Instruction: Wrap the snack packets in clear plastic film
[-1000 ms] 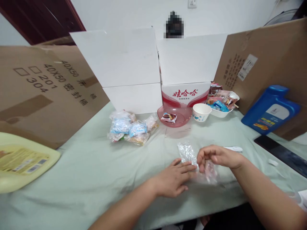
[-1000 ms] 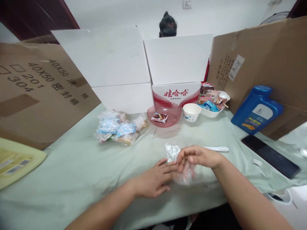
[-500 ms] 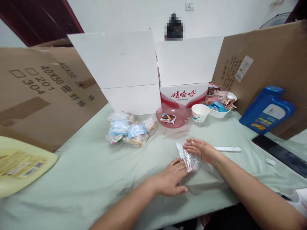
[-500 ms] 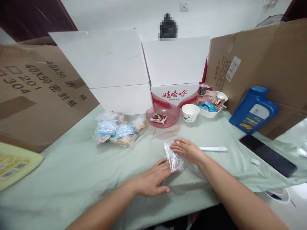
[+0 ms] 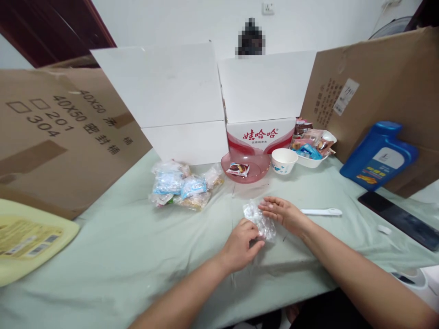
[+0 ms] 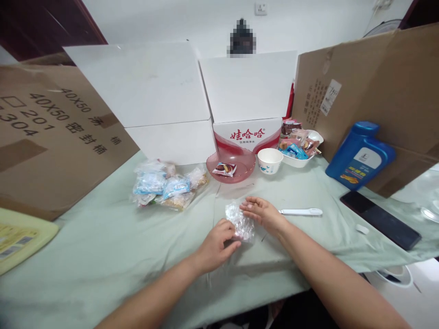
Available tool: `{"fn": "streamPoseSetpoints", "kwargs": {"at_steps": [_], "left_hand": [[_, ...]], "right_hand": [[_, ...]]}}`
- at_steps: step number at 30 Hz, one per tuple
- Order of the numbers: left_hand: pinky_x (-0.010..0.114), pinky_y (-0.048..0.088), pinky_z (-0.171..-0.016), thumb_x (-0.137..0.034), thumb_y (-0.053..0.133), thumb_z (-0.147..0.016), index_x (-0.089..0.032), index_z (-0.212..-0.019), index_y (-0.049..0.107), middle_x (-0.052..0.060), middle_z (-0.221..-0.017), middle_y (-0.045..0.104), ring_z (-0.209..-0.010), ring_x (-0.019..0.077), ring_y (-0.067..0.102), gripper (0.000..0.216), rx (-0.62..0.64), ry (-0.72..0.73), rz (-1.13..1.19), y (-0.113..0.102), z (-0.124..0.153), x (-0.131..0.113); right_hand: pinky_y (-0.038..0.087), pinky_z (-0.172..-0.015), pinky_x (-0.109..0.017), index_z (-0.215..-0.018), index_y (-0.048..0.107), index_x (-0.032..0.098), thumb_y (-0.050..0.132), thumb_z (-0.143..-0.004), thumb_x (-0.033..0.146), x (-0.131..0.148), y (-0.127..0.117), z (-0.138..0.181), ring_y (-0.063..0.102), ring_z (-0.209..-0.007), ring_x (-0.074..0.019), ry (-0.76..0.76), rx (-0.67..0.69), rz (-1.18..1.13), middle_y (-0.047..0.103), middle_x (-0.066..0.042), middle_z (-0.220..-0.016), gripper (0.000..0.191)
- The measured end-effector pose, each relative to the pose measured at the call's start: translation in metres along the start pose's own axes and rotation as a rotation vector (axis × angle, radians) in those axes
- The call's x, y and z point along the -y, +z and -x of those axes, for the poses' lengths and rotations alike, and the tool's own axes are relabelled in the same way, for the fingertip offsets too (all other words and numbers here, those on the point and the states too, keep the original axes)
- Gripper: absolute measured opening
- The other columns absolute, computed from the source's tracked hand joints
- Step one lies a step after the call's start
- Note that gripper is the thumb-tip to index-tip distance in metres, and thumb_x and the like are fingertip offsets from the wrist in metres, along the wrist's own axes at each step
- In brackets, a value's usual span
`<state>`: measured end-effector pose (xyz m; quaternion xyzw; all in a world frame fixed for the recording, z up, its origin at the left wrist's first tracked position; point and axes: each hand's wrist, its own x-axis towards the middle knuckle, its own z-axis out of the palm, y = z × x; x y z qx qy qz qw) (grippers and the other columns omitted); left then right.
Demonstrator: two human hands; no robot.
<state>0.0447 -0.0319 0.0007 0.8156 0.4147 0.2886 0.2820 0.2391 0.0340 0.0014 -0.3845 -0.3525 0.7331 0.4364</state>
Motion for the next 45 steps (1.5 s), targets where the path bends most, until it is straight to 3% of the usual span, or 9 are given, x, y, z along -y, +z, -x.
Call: {"fn": "streamPoseSetpoints", "kwargs": {"at_steps": [6,10,18,23,26,32,35,38,45], "left_hand": [[0.029,0.048,-0.076,-0.013,0.065,-0.075,-0.018,-0.097,0.059,0.001,-0.085,0.064,-0.080,0.0167,0.058,0.024,0.047,-0.199,0.040,-0.001,0.002,-0.001],[0.029,0.046,-0.079,-0.013,0.070,-0.073,-0.018,-0.073,0.063,0.002,-0.083,0.061,-0.088,0.0184,0.056,0.009,0.140,-0.066,-0.009,-0.007,0.001,-0.002],[0.031,0.048,-0.085,-0.018,0.073,-0.073,-0.018,-0.075,0.068,0.004,-0.091,0.066,-0.093,0.0197,0.060,0.006,0.279,0.025,-0.004,-0.025,0.001,0.001],[0.029,0.050,-0.080,-0.021,0.056,-0.088,-0.019,-0.088,0.066,0.005,-0.094,0.067,-0.088,0.0167,0.062,0.010,0.008,0.008,0.049,-0.045,-0.001,0.001],[0.034,0.047,-0.091,-0.022,0.052,-0.091,-0.020,-0.094,0.067,0.006,-0.101,0.066,-0.102,0.0198,0.059,0.015,0.050,0.141,-0.079,-0.043,-0.004,0.008],[0.036,0.046,-0.095,-0.022,0.062,-0.085,-0.020,-0.084,0.070,0.005,-0.101,0.066,-0.102,0.0207,0.059,0.008,0.177,0.139,-0.208,-0.034,-0.007,0.023],[0.035,0.046,-0.095,-0.020,0.061,-0.085,-0.020,-0.084,0.069,0.005,-0.102,0.066,-0.103,0.0212,0.059,0.008,0.179,0.150,-0.206,-0.035,-0.006,0.024],[0.036,0.045,-0.096,-0.016,0.059,-0.085,-0.020,-0.093,0.067,0.006,-0.105,0.067,-0.105,0.0211,0.059,0.012,0.161,0.158,-0.214,-0.036,-0.006,0.027],[0.040,0.042,-0.102,-0.010,0.051,-0.088,-0.020,-0.103,0.063,0.005,-0.116,0.066,-0.120,0.0219,0.054,0.022,0.127,0.162,-0.292,-0.031,-0.004,0.029]], "right_hand": [[0.044,-0.102,-0.039,-0.101,0.065,0.019,0.085,-0.063,0.029,-0.002,0.002,-0.001,0.063,-0.111,-0.0231,0.008,0.093,-0.024,0.068,-0.007,-0.110,0.044],[0.043,-0.104,-0.042,-0.105,0.064,0.019,0.083,-0.065,0.029,-0.001,0.004,0.002,0.063,-0.111,-0.0242,-0.021,0.155,-0.005,0.067,-0.007,-0.111,0.046],[0.039,-0.107,-0.043,-0.103,0.062,0.021,0.085,-0.061,0.031,-0.019,0.012,-0.004,0.060,-0.115,-0.0245,0.047,0.136,0.015,0.062,-0.008,-0.117,0.049],[0.040,-0.106,-0.043,-0.105,0.060,0.021,0.084,-0.062,0.032,-0.024,0.016,-0.004,0.057,-0.118,-0.0249,0.045,0.145,0.044,0.057,-0.009,-0.120,0.050],[0.042,-0.104,-0.042,-0.111,0.057,0.023,0.083,-0.061,0.036,-0.023,0.013,-0.005,0.058,-0.117,-0.0249,0.029,0.144,0.075,0.054,-0.009,-0.122,0.058],[0.045,-0.096,-0.048,-0.115,0.058,0.025,0.071,-0.073,0.042,0.006,-0.006,0.003,0.054,-0.116,-0.0280,-0.356,-0.127,0.645,0.051,-0.011,-0.131,0.047],[0.044,-0.097,-0.042,-0.109,0.065,0.025,0.068,-0.079,0.036,0.018,-0.001,0.021,0.055,-0.112,-0.0250,-0.589,0.221,1.066,0.062,-0.009,-0.116,0.032],[0.046,-0.091,-0.037,-0.101,0.070,0.022,0.070,-0.079,0.025,0.012,0.015,0.036,0.059,-0.100,-0.0227,-0.576,0.644,1.383,0.067,-0.007,-0.102,0.023],[0.046,-0.080,-0.032,-0.089,0.070,0.018,0.049,-0.087,0.010,0.005,0.028,0.049,0.061,-0.085,-0.0201,-0.625,0.640,1.662,0.069,-0.008,-0.085,0.023]]}}
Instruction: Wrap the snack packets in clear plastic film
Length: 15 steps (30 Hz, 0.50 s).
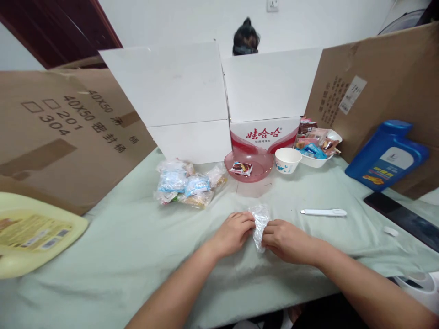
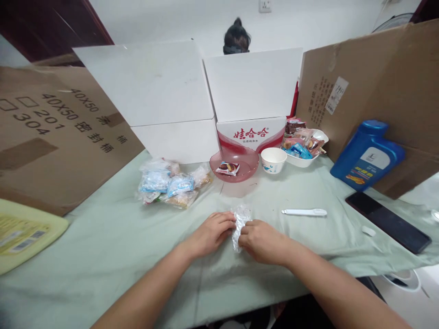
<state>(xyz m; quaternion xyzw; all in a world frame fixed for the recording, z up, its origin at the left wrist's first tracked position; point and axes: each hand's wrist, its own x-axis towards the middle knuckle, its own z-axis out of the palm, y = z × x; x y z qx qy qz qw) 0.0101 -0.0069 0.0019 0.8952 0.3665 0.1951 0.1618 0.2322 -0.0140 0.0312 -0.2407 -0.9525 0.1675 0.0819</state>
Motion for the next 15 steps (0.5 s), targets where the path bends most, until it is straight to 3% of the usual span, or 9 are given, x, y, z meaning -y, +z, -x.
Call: {"fn": "streamPoseSetpoints", "kwargs": {"at_steps": [2,5,7,10,15], "left_hand": [[0.038,0.042,-0.102,-0.009,0.049,-0.088,-0.021,-0.105,0.063,0.004,-0.119,0.066,-0.122,0.0207,0.054,0.025,0.031,0.061,0.031,0.001,0.000,0.000],[0.038,0.042,-0.102,-0.007,0.048,-0.085,-0.021,-0.105,0.063,0.006,-0.120,0.066,-0.121,0.0212,0.055,0.029,0.052,0.093,0.049,0.002,-0.002,0.001],[0.039,0.042,-0.102,-0.005,0.048,-0.083,-0.020,-0.103,0.064,0.006,-0.117,0.067,-0.118,0.0216,0.057,0.029,0.062,0.084,0.046,0.001,-0.003,0.001],[0.039,0.043,-0.102,-0.004,0.048,-0.082,-0.021,-0.103,0.064,0.005,-0.115,0.068,-0.116,0.0208,0.058,0.031,0.070,0.085,0.057,0.001,-0.003,0.001],[0.036,0.050,-0.095,-0.009,0.045,-0.087,-0.018,-0.107,0.062,0.010,-0.113,0.065,-0.108,0.0208,0.060,0.028,-0.127,0.045,0.031,0.003,-0.001,0.000]], "right_hand": [[0.046,-0.078,-0.028,-0.094,0.068,0.019,0.047,-0.088,0.011,-0.002,-0.010,0.003,0.063,-0.084,-0.0179,0.012,-0.017,-0.094,0.070,-0.006,-0.088,0.023],[0.045,-0.075,-0.026,-0.102,0.065,0.019,0.043,-0.092,0.014,-0.013,-0.015,-0.001,0.063,-0.084,-0.0166,0.141,-0.147,-0.148,0.069,-0.006,-0.094,0.024],[0.044,-0.073,-0.026,-0.103,0.064,0.018,0.042,-0.094,0.016,-0.024,-0.008,-0.011,0.063,-0.084,-0.0173,0.275,-0.232,-0.054,0.068,-0.007,-0.096,0.024],[0.043,-0.068,-0.027,-0.102,0.064,0.018,0.043,-0.095,0.020,-0.039,0.011,-0.029,0.063,-0.078,-0.0182,0.421,-0.204,0.147,0.065,-0.009,-0.095,0.022],[0.040,-0.061,-0.029,-0.099,0.062,0.017,0.041,-0.096,0.020,-0.042,0.032,-0.041,0.063,-0.075,-0.0204,0.515,-0.168,0.316,0.062,-0.011,-0.095,0.022]]}}
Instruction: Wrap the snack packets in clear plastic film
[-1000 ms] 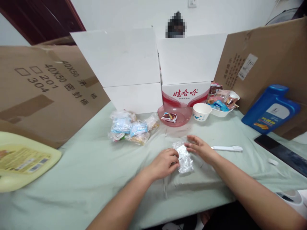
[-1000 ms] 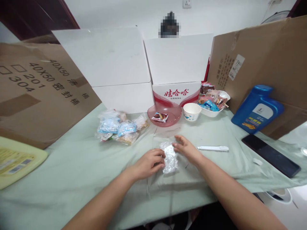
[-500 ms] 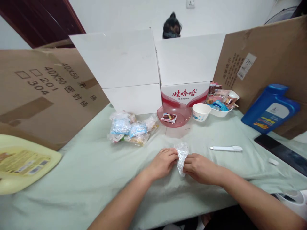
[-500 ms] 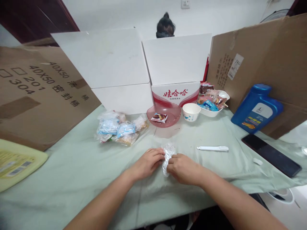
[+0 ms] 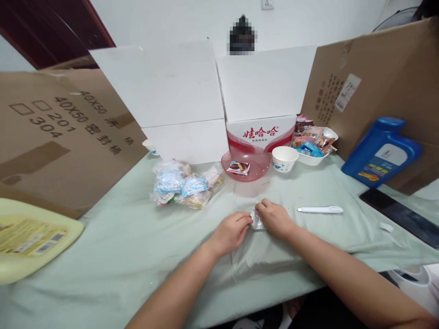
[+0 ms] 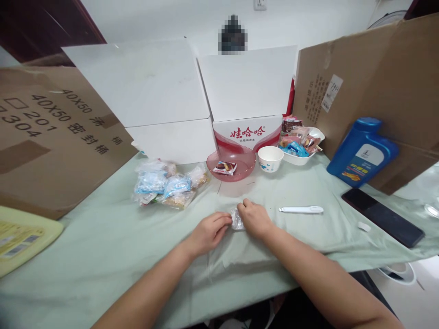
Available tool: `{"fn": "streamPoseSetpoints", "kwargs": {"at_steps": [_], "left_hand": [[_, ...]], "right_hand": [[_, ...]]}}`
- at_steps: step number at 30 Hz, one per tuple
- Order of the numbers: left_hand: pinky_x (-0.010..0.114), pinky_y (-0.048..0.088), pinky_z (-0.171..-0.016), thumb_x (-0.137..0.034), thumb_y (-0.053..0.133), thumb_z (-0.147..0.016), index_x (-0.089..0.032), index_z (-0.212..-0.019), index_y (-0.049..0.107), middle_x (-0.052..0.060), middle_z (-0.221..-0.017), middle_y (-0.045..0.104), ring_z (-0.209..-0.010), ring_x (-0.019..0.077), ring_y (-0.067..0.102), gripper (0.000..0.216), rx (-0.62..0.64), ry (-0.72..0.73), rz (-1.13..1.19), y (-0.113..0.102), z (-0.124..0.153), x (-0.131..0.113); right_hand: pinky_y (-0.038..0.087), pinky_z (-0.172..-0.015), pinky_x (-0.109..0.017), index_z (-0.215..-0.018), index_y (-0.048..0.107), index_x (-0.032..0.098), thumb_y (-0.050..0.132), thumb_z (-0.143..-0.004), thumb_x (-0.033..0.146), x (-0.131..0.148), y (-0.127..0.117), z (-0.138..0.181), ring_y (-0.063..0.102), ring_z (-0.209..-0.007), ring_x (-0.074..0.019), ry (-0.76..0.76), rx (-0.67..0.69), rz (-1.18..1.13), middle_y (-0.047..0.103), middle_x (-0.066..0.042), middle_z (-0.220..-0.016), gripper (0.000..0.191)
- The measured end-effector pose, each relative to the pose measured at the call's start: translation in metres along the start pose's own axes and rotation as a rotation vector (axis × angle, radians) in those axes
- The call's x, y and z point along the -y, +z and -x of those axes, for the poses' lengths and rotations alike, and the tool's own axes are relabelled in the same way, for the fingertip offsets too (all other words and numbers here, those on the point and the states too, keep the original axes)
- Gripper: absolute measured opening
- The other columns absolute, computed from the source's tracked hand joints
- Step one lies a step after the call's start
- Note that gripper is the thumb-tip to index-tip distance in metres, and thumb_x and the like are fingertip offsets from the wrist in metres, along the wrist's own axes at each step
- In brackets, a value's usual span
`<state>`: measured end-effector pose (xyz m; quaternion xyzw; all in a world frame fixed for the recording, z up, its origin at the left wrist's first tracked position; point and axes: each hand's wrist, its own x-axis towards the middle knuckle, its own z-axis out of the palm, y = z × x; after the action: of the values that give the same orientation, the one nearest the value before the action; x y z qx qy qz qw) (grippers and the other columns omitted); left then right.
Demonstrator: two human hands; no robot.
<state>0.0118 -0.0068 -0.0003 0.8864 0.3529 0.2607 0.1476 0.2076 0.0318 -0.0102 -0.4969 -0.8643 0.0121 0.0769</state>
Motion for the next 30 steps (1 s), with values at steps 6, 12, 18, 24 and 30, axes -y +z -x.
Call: {"fn": "streamPoseSetpoints", "kwargs": {"at_steps": [6,12,18,24,30], "left_hand": [[0.042,0.044,-0.101,-0.011,0.049,-0.087,-0.024,-0.115,0.060,0.008,-0.124,0.060,-0.120,0.0246,0.052,0.032,0.085,0.033,-0.107,0.006,-0.001,-0.002],[0.042,0.044,-0.099,-0.010,0.051,-0.086,-0.025,-0.119,0.059,0.007,-0.129,0.059,-0.120,0.0245,0.053,0.037,0.131,0.002,-0.126,0.005,-0.002,0.000],[0.042,0.041,-0.103,-0.012,0.052,-0.087,-0.025,-0.121,0.059,0.007,-0.131,0.058,-0.124,0.0233,0.051,0.037,0.117,0.009,-0.112,0.006,-0.002,0.003],[0.040,0.047,-0.094,-0.013,0.053,-0.086,-0.020,-0.101,0.065,0.008,-0.116,0.067,-0.112,0.0236,0.059,0.021,0.024,0.017,-0.144,0.009,-0.004,0.005],[0.037,0.049,-0.085,-0.018,0.054,-0.085,-0.018,-0.080,0.061,0.010,-0.103,0.067,-0.097,0.0224,0.063,0.009,-0.031,-0.055,-0.156,0.009,0.000,0.008]], "right_hand": [[0.040,-0.064,-0.026,-0.103,0.062,0.020,0.042,-0.096,0.023,-0.010,0.001,0.002,0.062,-0.077,-0.0169,0.046,-0.022,-0.056,0.063,-0.008,-0.097,0.021],[0.043,-0.075,-0.030,-0.099,0.064,0.018,0.043,-0.094,0.017,-0.023,-0.011,0.004,0.060,-0.086,-0.0207,0.140,-0.116,-0.061,0.064,-0.010,-0.095,0.021],[0.045,-0.085,-0.036,-0.104,0.063,0.016,0.047,-0.090,0.011,-0.009,-0.010,0.013,0.053,-0.093,-0.0227,-0.241,-0.126,-0.212,0.063,-0.010,-0.097,0.021],[0.044,-0.092,-0.041,-0.115,0.062,0.018,0.051,-0.090,0.016,-0.008,-0.006,0.015,0.051,-0.106,-0.0244,-0.248,-0.098,-0.191,0.060,-0.012,-0.111,0.028],[0.048,-0.084,-0.036,-0.108,0.068,0.017,0.049,-0.092,0.017,-0.010,-0.006,0.020,0.056,-0.096,-0.0231,-0.309,-0.035,-0.178,0.065,-0.012,-0.102,0.025]]}}
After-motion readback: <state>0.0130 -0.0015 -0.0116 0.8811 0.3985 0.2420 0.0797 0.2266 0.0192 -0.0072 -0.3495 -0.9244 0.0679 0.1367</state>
